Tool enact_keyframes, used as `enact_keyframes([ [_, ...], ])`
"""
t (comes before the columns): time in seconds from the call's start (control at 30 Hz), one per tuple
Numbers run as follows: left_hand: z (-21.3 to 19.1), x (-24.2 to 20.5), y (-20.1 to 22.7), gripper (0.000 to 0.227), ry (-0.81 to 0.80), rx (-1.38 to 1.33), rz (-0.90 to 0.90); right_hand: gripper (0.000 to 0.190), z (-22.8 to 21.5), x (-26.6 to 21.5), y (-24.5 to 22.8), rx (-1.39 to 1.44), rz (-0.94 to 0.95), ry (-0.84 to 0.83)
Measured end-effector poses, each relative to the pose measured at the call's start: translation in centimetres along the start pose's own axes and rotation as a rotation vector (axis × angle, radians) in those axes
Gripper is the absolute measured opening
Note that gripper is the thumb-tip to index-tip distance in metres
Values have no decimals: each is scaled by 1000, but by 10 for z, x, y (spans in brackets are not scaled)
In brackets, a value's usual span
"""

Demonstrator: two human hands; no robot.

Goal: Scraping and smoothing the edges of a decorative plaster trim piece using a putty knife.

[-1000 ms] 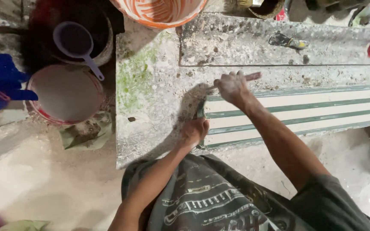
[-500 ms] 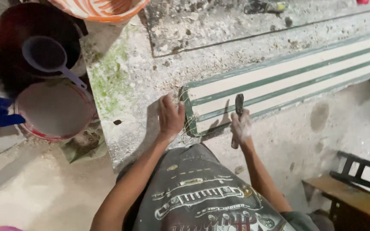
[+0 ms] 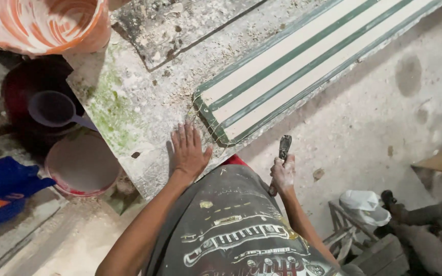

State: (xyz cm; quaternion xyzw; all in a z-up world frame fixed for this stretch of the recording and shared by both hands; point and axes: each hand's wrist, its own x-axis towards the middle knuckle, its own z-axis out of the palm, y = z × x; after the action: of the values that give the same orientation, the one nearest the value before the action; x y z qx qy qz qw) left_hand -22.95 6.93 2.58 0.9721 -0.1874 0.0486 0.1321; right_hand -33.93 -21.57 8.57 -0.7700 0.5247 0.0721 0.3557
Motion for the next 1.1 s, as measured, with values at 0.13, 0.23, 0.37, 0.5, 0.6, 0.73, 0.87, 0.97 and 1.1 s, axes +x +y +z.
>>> enact_keyframes([
  [0.13, 5, 19, 36, 80, 79, -142, 221, 20, -1, -22, -23, 105, -27, -62],
  [0.23, -20, 34, 39, 72, -237, -124, 181, 26, -4, -38, -44, 106, -88, -142],
  [0.37, -5, 13, -2, 67, 190, -51, 110, 43, -17, -44, -59, -59, -205, -230],
  [0.5, -40, 0, -11, 60, 273, -16, 96, 54, -5, -18, -80, 83, -320, -327],
  [0.6, -44, -13, -1, 56, 159, -181, -3, 52, -5, 8, -97, -232, -414, -377],
  [0.73, -31, -27, 24, 60, 0, -401, -137, 43, -7, 45, -119, -62, -459, -159],
  [0.87, -49, -18, 50, 66, -128, -494, -210, 51, 26, 85, -81, -282, -626, -150],
  [0.97, -24, -5, 59, 68, -2, -434, -182, 53, 60, 54, -55, -500, -739, -415],
  [1.1, -37, 12, 72, 68, -18, -396, -248, 53, 20, 65, -90, -461, -762, -401],
])
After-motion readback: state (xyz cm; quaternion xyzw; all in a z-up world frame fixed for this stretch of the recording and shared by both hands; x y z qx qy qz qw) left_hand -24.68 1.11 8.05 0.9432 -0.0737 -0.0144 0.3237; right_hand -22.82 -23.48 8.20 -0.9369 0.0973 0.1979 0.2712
